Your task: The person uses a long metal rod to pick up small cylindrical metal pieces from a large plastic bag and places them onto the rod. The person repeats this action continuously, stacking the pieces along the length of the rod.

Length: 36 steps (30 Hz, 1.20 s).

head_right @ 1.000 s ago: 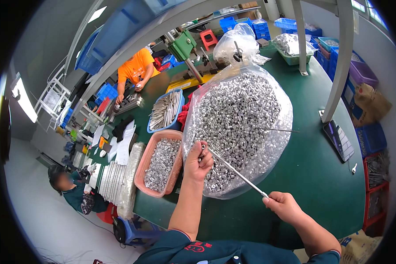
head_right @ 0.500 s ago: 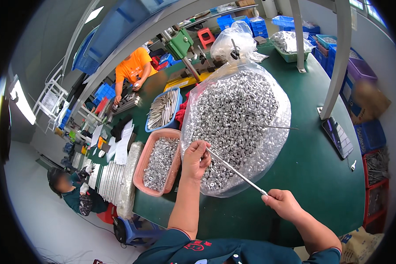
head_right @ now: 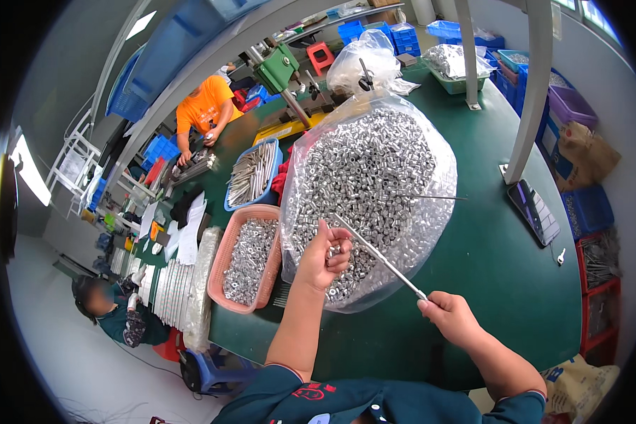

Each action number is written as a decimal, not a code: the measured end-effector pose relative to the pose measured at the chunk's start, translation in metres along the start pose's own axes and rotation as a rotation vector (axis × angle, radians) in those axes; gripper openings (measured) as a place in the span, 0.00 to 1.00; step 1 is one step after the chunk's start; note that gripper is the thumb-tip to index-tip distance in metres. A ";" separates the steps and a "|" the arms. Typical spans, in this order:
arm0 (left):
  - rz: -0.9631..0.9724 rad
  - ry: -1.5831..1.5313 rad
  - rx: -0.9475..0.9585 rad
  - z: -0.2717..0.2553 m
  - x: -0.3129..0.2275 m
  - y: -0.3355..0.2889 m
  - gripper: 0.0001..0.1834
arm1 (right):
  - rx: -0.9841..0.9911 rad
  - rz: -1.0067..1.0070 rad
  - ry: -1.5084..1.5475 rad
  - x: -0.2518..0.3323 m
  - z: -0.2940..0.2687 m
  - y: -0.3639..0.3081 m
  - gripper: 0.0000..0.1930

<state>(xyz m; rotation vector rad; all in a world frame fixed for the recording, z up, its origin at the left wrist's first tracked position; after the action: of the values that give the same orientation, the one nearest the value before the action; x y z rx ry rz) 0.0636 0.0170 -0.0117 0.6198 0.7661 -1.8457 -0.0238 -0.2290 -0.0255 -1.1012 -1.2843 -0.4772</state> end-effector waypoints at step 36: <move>0.260 -0.220 0.010 -0.004 -0.018 -0.003 0.12 | 0.120 0.104 0.047 -0.009 0.015 0.000 0.16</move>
<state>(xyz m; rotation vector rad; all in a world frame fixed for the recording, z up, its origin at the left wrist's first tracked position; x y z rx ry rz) 0.0678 0.0317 -0.0015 0.4876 0.5056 -1.6456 -0.0337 -0.2188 -0.0350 -1.0439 -1.1930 -0.3417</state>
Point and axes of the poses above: each hand's wrist, its own y-axis towards the middle knuckle, its own z-axis out of the palm, x = y × z, the point moved 9 cm from there along y, towards the middle knuckle, and after that the axes turned 7 degrees about x, right-handed, at the moved point
